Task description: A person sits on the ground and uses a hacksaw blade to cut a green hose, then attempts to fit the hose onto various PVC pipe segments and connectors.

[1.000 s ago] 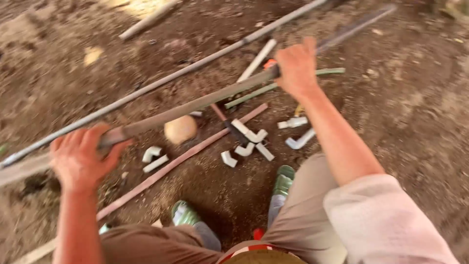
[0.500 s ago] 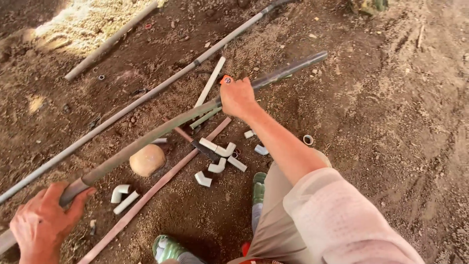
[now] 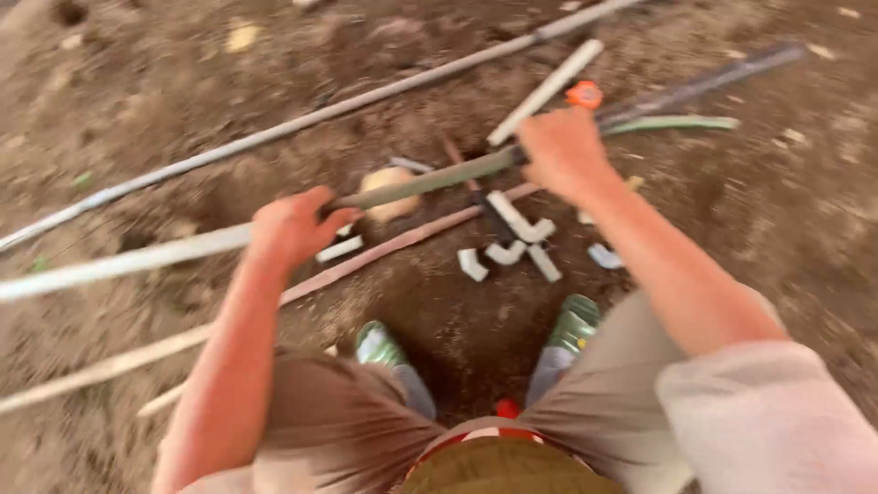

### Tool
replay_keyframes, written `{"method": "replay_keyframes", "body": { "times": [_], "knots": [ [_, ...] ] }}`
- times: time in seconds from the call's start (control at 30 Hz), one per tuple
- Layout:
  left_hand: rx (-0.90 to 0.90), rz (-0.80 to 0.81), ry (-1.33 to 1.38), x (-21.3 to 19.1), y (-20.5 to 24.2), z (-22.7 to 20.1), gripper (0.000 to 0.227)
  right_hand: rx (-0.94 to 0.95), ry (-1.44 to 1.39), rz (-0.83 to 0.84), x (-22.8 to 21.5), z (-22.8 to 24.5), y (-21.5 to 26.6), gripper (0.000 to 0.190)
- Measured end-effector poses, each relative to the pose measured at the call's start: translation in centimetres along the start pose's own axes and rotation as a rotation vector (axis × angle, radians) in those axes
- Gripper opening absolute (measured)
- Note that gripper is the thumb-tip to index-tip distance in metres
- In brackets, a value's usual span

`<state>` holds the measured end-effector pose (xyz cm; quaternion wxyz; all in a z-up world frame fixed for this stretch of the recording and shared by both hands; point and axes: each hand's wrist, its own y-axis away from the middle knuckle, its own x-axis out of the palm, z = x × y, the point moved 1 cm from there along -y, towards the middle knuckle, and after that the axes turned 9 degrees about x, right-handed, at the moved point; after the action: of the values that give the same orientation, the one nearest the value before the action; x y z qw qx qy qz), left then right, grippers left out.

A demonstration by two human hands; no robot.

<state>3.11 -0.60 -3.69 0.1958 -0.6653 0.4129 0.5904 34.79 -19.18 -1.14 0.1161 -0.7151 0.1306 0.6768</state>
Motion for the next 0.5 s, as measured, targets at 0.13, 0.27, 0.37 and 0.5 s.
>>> {"method": "replay_keyframes", "body": {
  "times": [0.13, 0.27, 0.37, 0.5],
  "knots": [
    [0.080, -0.167, -0.079, 2.0, 0.1, -0.7, 0.054, -0.041, 0.109, -0.128, 6.5, -1.8, -1.0, 0.038],
    [0.118, -0.229, -0.078, 3.5, -0.4, -1.9, 0.043, 0.062, 0.054, -0.020, 8.0, -2.1, 0.0, 0.021],
    [0.100, -0.168, -0.118, 4.0, -1.1, -2.5, 0.045, 0.053, 0.042, 0.008, 7.1, -2.1, 0.4, 0.015],
    [0.105, 0.026, -0.020, 1.3, -1.1, -2.7, 0.040, 0.079, 0.069, 0.093, 9.1, -2.9, -0.7, 0.027]
  ]
}}
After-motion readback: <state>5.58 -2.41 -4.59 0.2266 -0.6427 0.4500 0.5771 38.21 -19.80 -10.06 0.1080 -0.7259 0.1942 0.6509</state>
